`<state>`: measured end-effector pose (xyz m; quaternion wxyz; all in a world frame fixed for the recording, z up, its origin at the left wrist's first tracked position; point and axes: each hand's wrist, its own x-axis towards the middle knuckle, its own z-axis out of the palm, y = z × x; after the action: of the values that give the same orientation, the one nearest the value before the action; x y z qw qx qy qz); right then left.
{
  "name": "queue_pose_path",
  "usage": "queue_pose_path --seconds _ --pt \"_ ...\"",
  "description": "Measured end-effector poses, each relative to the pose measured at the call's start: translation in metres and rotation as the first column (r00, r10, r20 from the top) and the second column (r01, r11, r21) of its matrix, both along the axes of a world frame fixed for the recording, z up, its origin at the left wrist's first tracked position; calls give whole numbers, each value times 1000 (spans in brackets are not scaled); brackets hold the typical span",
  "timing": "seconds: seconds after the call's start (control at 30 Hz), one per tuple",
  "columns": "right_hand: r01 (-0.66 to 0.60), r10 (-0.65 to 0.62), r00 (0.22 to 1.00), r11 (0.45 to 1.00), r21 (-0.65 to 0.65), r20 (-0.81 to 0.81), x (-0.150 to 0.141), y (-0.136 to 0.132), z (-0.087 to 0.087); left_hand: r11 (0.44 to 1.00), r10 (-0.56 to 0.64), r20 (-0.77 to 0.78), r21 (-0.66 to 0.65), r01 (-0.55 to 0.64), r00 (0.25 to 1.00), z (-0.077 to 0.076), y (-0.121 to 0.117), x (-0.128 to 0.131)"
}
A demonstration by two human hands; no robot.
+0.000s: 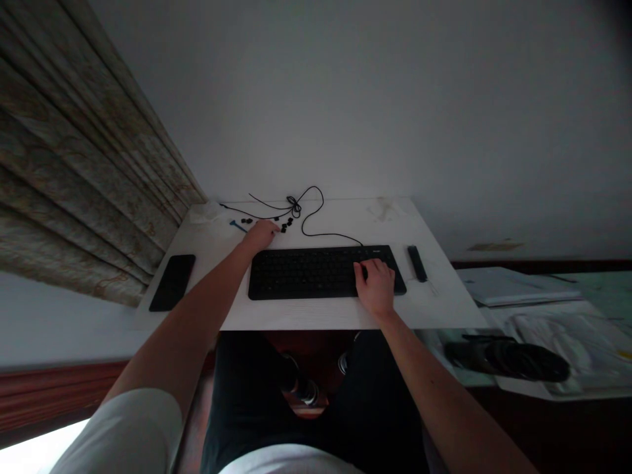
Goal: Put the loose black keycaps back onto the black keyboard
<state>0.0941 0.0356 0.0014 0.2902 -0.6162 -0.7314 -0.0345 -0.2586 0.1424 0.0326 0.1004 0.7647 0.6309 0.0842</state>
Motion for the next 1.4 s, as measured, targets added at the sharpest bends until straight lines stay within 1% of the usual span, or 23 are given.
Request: queue_pose_path --seconds 0.2,0.33,0.5,0.73,0.8,0.83,0.87,0.9,0.93,0.97,1.0,1.03,1.1,1.17,1.2,1.23,1.27,1.3,1.33,1.4 --pt "0 0 1000 1000 3 2 0 0 0 1000 23 -48 10 -23 999 2 -1 4" --pt "1 -1 1000 1000 -9 22 0 -1 0 999 32 -67 22 -31 997 3 -6 3" --pt "4 -4 1000 1000 -8 20 0 0 0 993 94 -68 75 -89 993 1 -13 3" --pt "-1 1 1000 1000 -3 7 0 1 -1 993 111 -59 41 -109 992 -1 -10 7" --pt "2 -2 1000 1000 -3 12 0 1 -1 993 106 -26 54 -105 994 1 -10 7" --pt "1 -1 1000 1000 -4 13 0 1 -1 991 113 20 69 -115 993 2 -10 7" --pt "-1 1 1000 1000 -6 13 0 1 -1 987 130 95 86 -138 987 3 -10 7" --pt "-3 3 1000 1000 -7 12 0 1 -1 979 155 202 97 -178 967 4 -11 8" --pt "-5 5 1000 1000 -8 11 0 1 -1 968 192 341 88 -235 920 6 -11 9" --pt "-7 7 1000 1000 -9 9 1 1 -1 951 239 509 49 -305 827 8 -12 10" --pt "-8 8 1000 1000 -8 7 1 1 -1 931 283 665 -16 -365 692 9 -13 12" --pt "-8 8 1000 1000 -6 5 1 1 -1 912 314 778 -90 -400 543 11 -15 14" --pt "-6 6 1000 1000 -2 2 1 1 -1 892 331 907 -211 -400 259 15 -21 20" --pt "-6 6 1000 1000 1 -4 1 0 -1 899 301 953 -278 -339 16 19 -32 28" --pt "-7 7 1000 1000 2 -9 1 0 -1 905 288 951 -308 -294 -110 20 -40 33" --pt "-10 10 1000 1000 2 -14 1 1 -1 908 281 928 -340 -246 -246 22 -48 39" --pt "-12 12 1000 1000 3 -21 1 1 -1 907 287 891 -370 -199 -351 24 -56 45" --pt "-15 15 999 1000 5 -29 1 0 -1 905 297 855 -394 -162 -425 25 -65 52" --pt "-19 19 999 1000 9 -39 1 0 -1 902 307 823 -412 -131 -477 27 -75 59" --pt "-31 33 997 999 22 -67 2 -1 1 904 323 779 -421 -67 -538 30 -93 73"
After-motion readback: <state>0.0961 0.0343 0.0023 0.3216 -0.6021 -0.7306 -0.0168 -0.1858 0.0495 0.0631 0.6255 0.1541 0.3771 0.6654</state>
